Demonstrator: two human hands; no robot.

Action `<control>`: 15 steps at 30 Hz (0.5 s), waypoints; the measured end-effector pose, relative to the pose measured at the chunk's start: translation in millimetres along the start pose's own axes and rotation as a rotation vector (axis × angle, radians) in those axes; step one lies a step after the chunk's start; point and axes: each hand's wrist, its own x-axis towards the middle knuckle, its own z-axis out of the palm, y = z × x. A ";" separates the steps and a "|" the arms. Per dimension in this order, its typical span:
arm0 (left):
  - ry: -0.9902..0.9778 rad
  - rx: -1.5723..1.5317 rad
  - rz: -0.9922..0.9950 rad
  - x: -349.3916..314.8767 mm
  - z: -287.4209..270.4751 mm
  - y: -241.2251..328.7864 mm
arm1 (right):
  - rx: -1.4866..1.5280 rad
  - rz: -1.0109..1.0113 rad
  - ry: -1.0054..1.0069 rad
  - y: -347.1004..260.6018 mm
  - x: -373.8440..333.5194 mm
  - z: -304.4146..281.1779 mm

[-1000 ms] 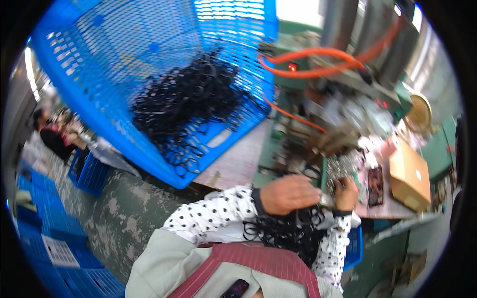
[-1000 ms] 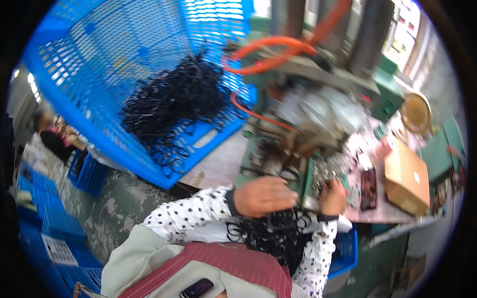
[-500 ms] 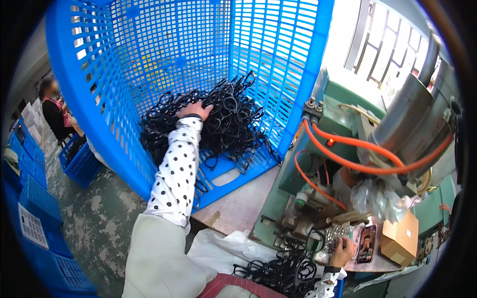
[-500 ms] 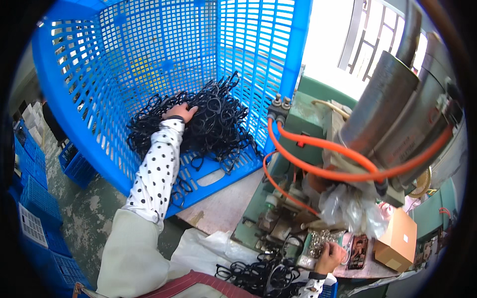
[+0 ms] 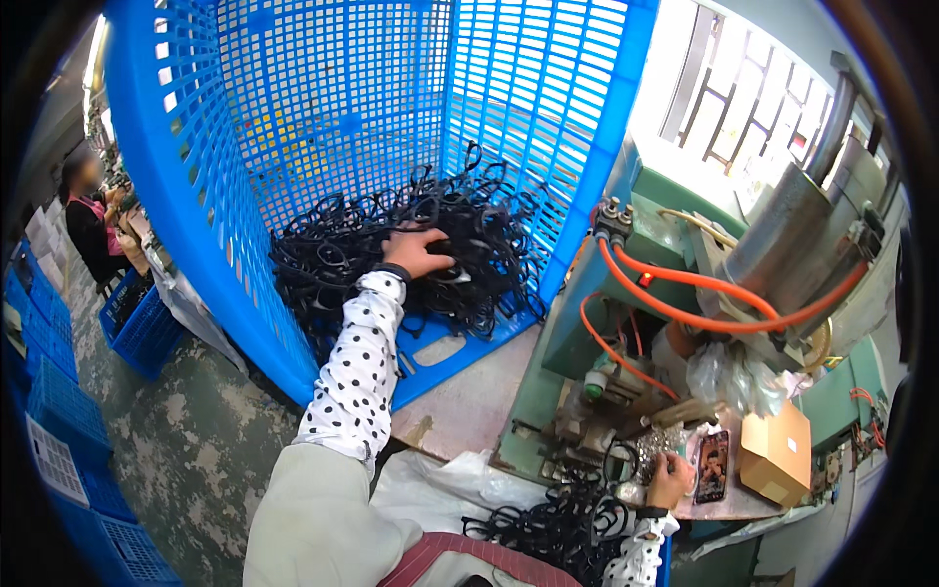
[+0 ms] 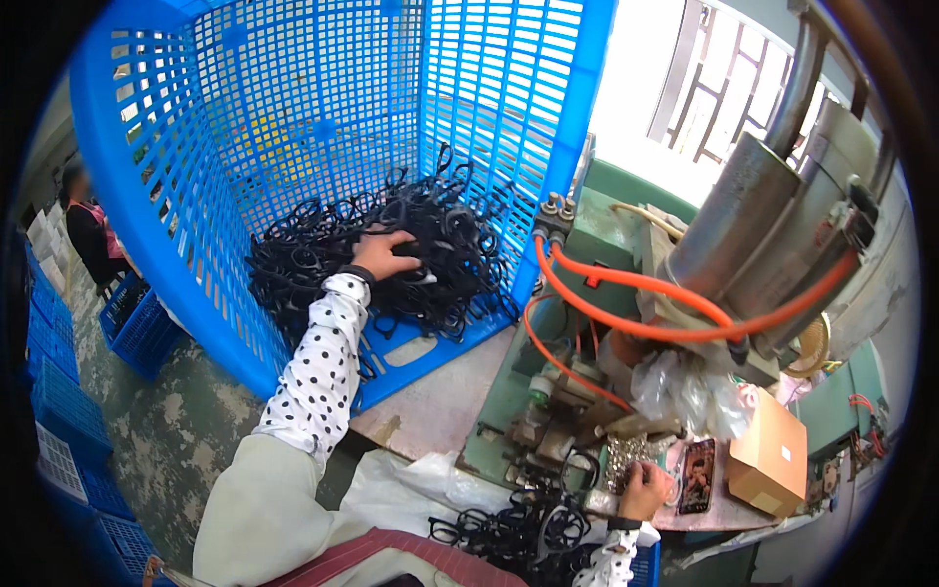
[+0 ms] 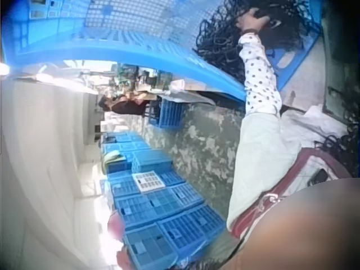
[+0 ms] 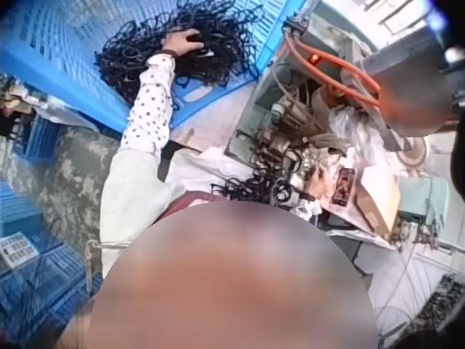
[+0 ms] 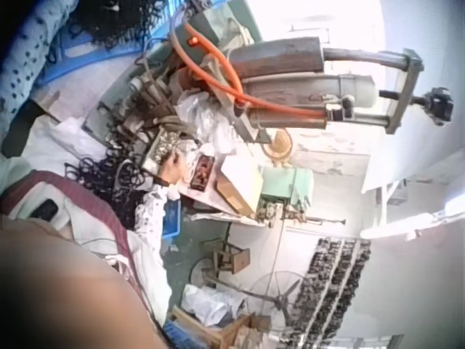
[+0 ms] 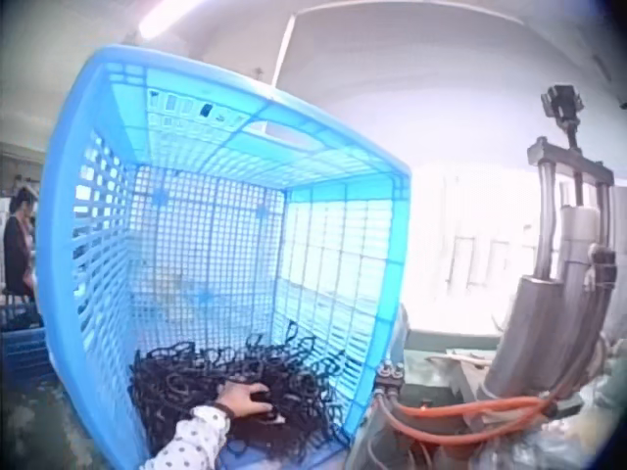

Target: The person repeatedly picks black cable loops from a blue basket, places them into a press machine, and removes the assembled units. The person also picks up small metal components from a tray and inserts them into the press. The finished items accumulate on the work surface.

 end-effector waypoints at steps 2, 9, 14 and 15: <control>-0.029 0.028 0.139 -20.0 18.1 27.3 | -0.031 0.018 -0.027 3.1 -1.6 -2.7; -0.108 0.328 0.331 -90.5 23.4 84.3 | -0.092 -0.034 -0.002 14.8 1.4 8.3; -0.425 0.462 0.549 -149.0 54.3 82.0 | -0.081 -0.032 0.013 16.1 2.6 10.1; -0.380 0.417 0.588 -165.3 59.4 79.9 | -0.082 -0.026 0.016 16.0 -0.8 8.1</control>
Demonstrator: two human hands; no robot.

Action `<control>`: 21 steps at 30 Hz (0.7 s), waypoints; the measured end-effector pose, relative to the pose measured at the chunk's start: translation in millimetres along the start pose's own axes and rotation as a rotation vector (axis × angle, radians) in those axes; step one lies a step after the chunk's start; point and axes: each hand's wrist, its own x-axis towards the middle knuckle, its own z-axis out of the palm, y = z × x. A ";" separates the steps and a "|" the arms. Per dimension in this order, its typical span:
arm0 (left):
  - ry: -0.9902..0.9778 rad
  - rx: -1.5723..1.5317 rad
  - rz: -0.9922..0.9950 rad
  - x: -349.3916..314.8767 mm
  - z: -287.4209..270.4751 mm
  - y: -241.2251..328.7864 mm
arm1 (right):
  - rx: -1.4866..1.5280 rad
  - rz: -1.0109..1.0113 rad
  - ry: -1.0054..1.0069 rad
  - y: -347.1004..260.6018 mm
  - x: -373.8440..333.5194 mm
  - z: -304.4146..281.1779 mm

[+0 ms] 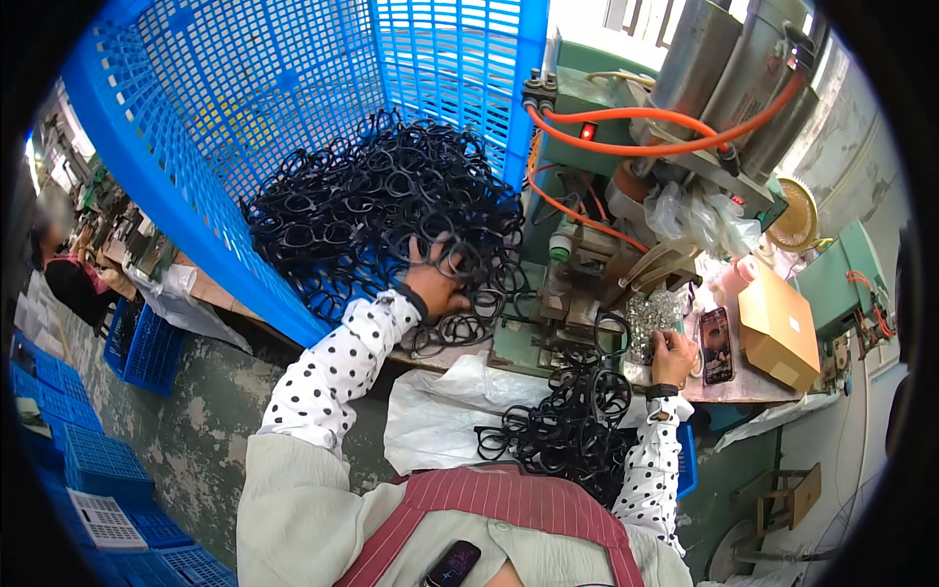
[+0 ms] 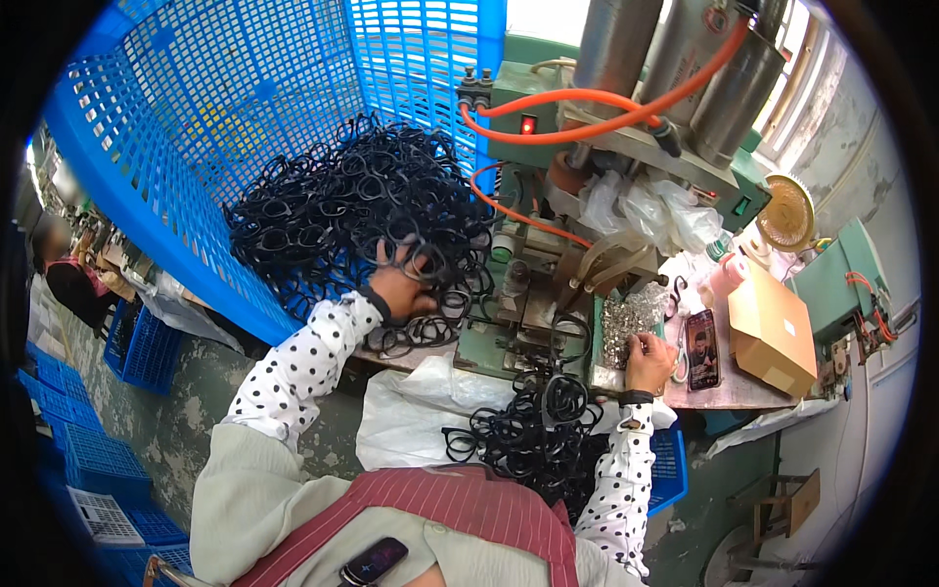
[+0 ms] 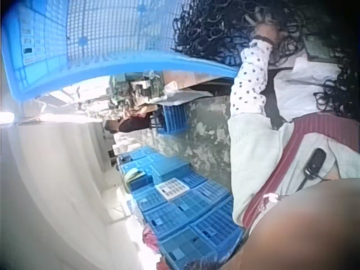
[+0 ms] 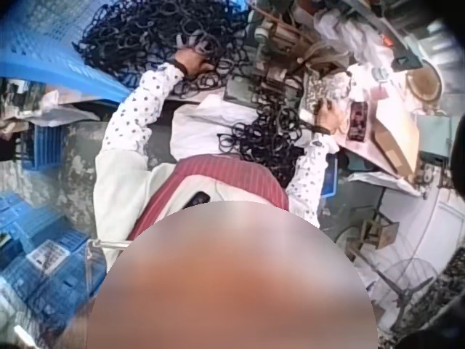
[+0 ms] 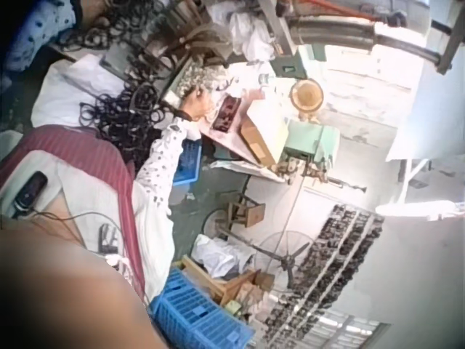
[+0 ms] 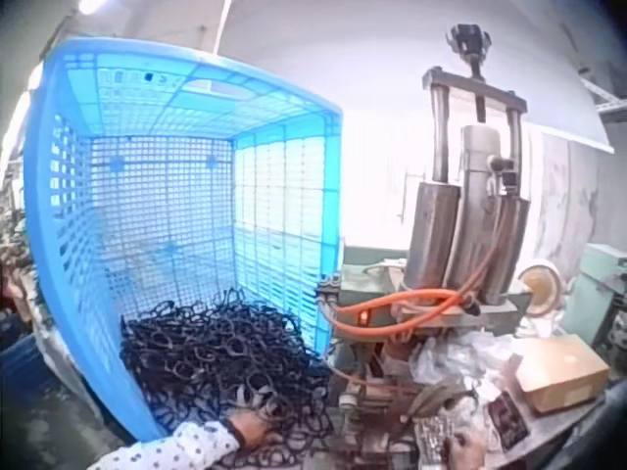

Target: The person repeatedly picks black cable loops from a blue basket, places them into a press machine, and removes the assembled units. The person also picks up small metal components from a tray and inserts them into the press. The finished items accumulate on the work surface.

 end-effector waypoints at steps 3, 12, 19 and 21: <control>0.021 -0.016 0.039 -0.4 15.1 -6.8 | 0.007 0.009 0.015 -6.9 -0.9 -2.6; -0.038 0.094 -0.220 98.8 19.9 -41.2 | 0.020 0.014 0.002 -5.7 2.4 -1.9; -0.503 0.054 -0.268 107.3 -28.4 -4.9 | 0.093 0.031 0.073 8.7 -4.4 0.3; -0.340 0.134 -0.244 60.1 -47.6 -1.1 | 0.139 0.020 0.064 -4.0 2.7 1.7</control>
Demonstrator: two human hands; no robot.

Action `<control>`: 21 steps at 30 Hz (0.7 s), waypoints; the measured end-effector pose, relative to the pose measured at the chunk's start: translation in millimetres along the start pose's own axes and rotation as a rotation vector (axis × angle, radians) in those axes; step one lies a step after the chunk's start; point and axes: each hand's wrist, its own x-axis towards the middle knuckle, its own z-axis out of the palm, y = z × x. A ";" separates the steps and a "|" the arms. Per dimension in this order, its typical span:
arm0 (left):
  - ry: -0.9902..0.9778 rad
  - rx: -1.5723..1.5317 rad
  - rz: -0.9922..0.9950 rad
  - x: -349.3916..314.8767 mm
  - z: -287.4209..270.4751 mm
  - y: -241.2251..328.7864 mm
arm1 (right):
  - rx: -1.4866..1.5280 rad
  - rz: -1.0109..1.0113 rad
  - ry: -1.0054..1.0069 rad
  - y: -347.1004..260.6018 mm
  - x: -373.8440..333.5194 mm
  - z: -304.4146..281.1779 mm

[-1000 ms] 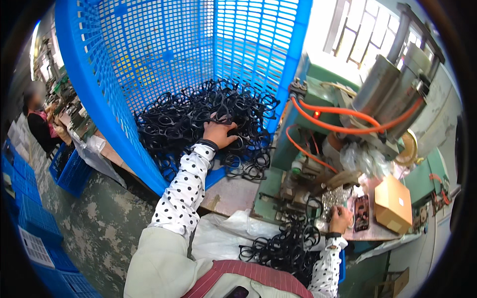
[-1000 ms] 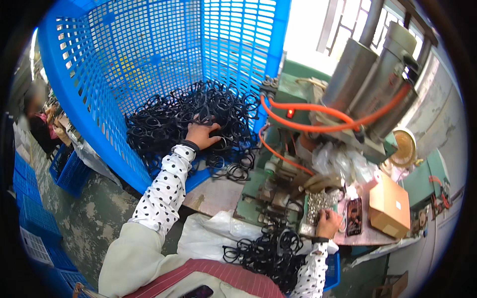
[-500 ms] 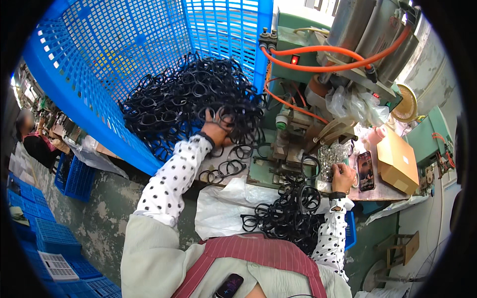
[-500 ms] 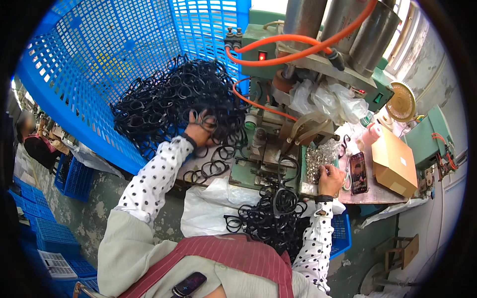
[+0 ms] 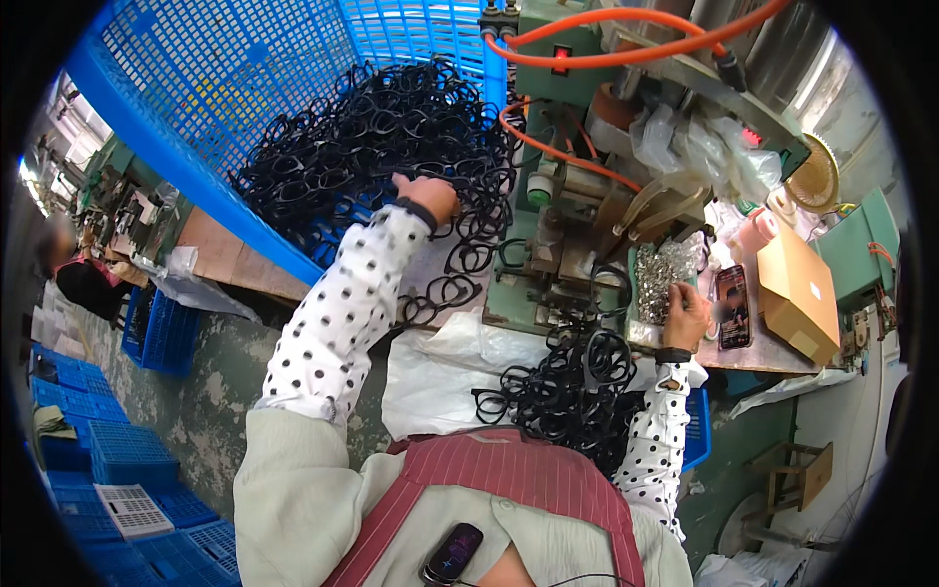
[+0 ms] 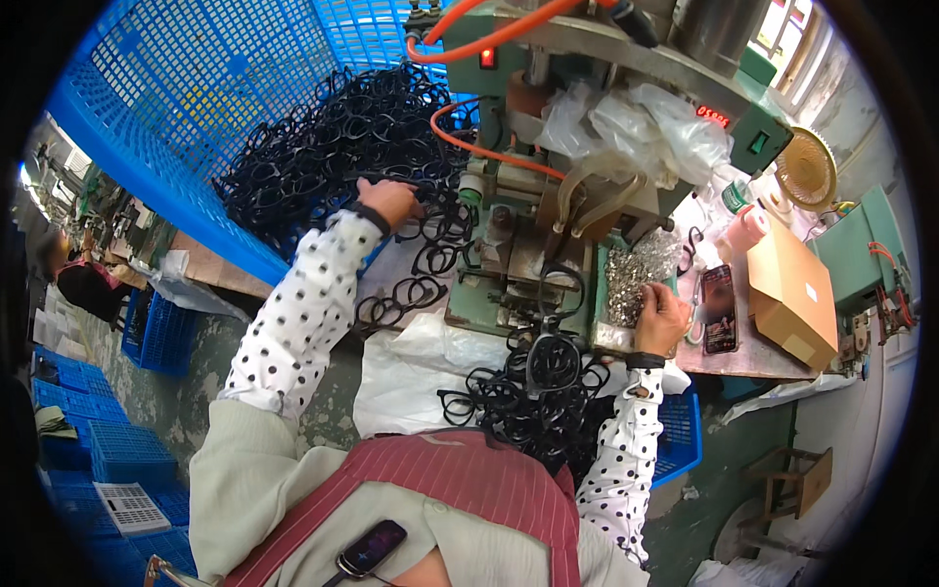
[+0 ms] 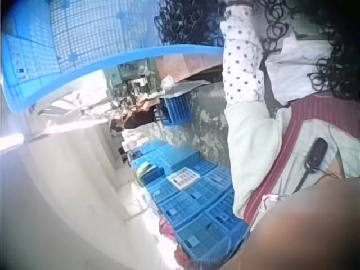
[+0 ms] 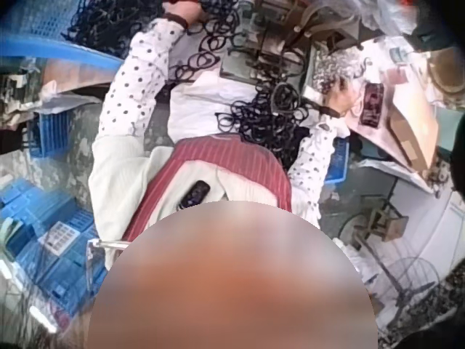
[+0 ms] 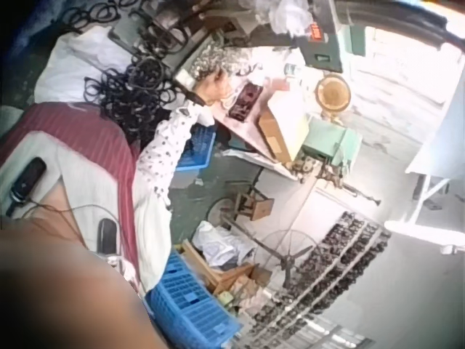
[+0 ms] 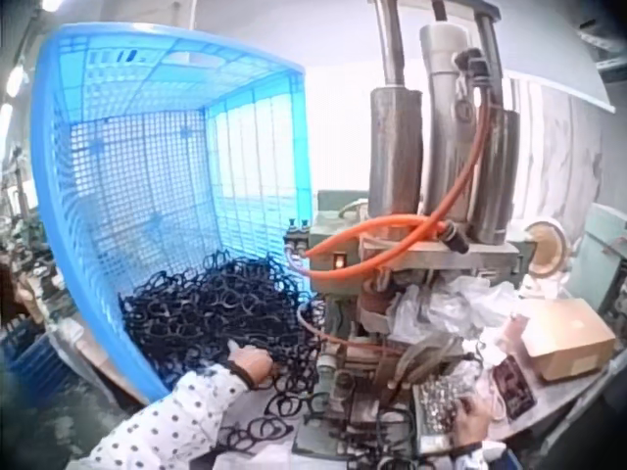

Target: The person repeatedly picks black cable loops from a blue basket, places them into a press machine, and removes the assembled units. The person also picks up small metal components from a tray and inserts them into the press. The finished items accumulate on the work surface.

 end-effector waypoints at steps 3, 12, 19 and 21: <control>0.211 -0.221 0.046 -59.7 13.1 5.2 | 0.033 0.031 -0.002 1.7 -0.7 -0.2; 0.565 -0.340 -0.074 -141.7 140.8 60.6 | 0.169 0.081 0.002 6.5 -5.2 -4.3; 0.889 -0.443 -0.040 -73.4 122.6 45.2 | 0.190 0.071 -0.052 5.4 -4.9 -8.0; 0.832 -0.576 -0.202 -76.5 125.2 50.0 | 0.148 0.026 -0.071 -4.7 -1.2 -13.3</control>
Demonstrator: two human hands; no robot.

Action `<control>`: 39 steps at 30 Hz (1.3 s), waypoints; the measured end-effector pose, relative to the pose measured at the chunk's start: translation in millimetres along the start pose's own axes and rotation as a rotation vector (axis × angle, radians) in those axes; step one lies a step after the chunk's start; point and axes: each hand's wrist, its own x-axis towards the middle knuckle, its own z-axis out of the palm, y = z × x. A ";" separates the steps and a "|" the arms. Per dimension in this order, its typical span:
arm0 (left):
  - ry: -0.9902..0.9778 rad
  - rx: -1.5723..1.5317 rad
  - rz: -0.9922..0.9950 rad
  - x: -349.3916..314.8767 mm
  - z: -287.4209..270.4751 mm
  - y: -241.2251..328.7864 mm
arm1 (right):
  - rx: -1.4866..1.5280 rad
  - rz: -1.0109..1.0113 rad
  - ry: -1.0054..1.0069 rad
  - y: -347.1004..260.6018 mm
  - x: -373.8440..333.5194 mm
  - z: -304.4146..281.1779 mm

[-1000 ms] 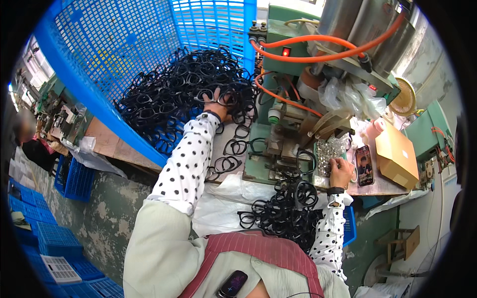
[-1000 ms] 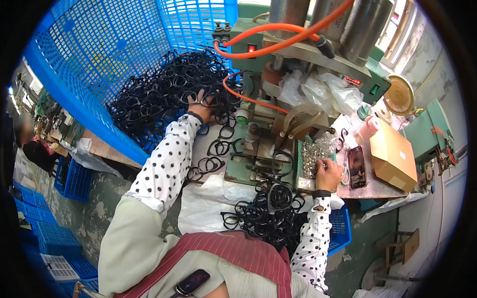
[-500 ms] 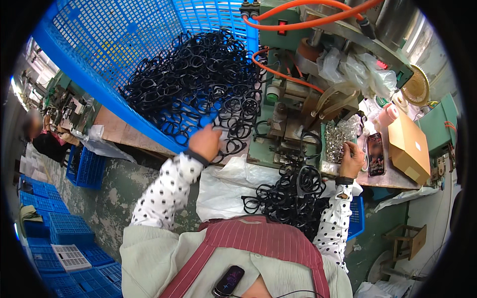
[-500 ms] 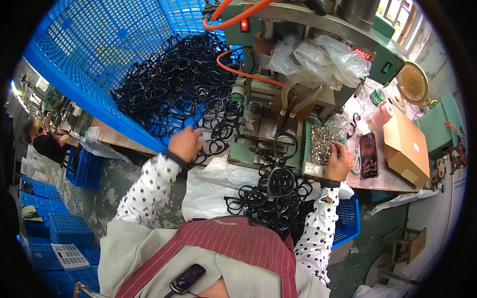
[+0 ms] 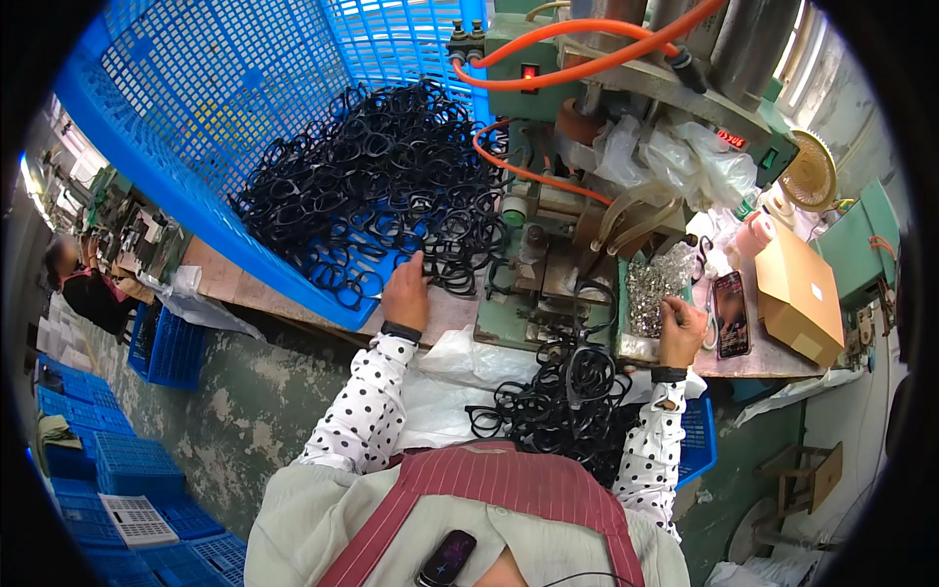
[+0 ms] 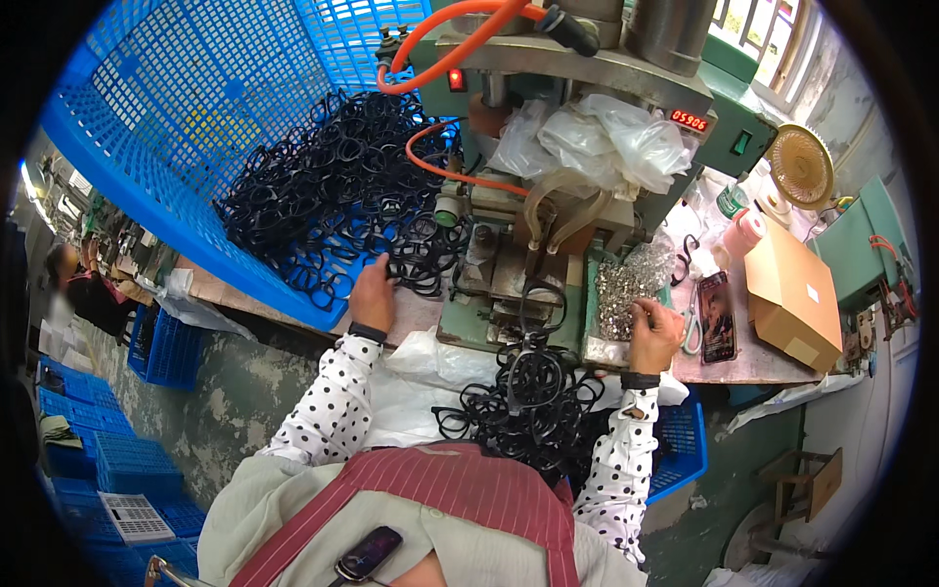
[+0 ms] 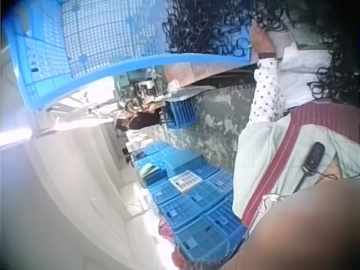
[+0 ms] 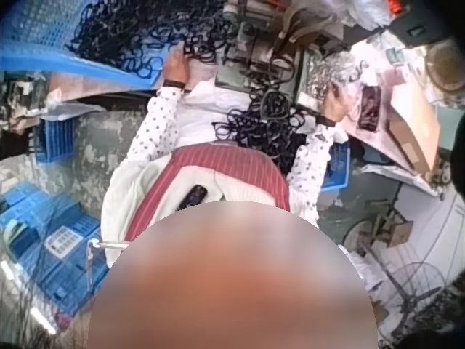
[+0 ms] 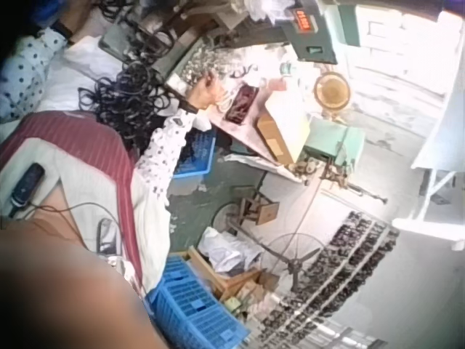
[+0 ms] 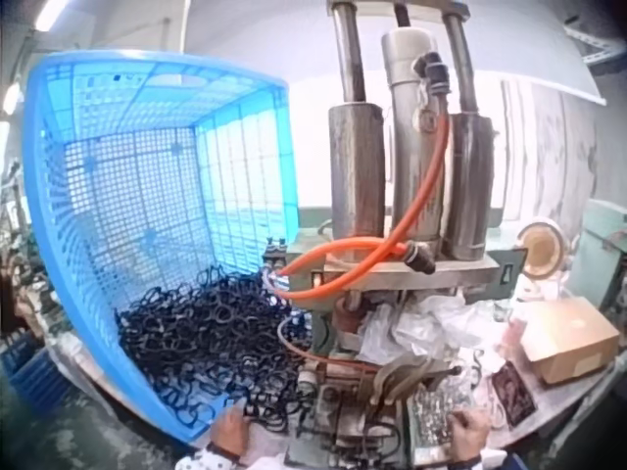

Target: The person repeatedly picks black cable loops from a blue basket, places them into a press machine, and removes the assembled units. The person also picks up small metal components from a tray and inserts them into the press. The finished items accumulate on the work surface.

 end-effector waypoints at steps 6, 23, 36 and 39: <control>0.088 0.075 0.034 -12.7 -11.9 -14.5 | 0.081 0.104 0.025 -4.0 2.4 -0.1; 0.091 -1.039 -0.192 26.8 -72.5 55.6 | 0.677 0.052 -0.158 -128.9 12.5 -0.3; 0.086 -0.895 0.006 95.3 -110.2 184.7 | 0.806 0.207 -0.053 -178.1 -1.8 21.5; 0.131 -0.833 0.103 88.3 -103.7 179.9 | 0.907 0.273 -0.052 -187.5 -5.1 24.4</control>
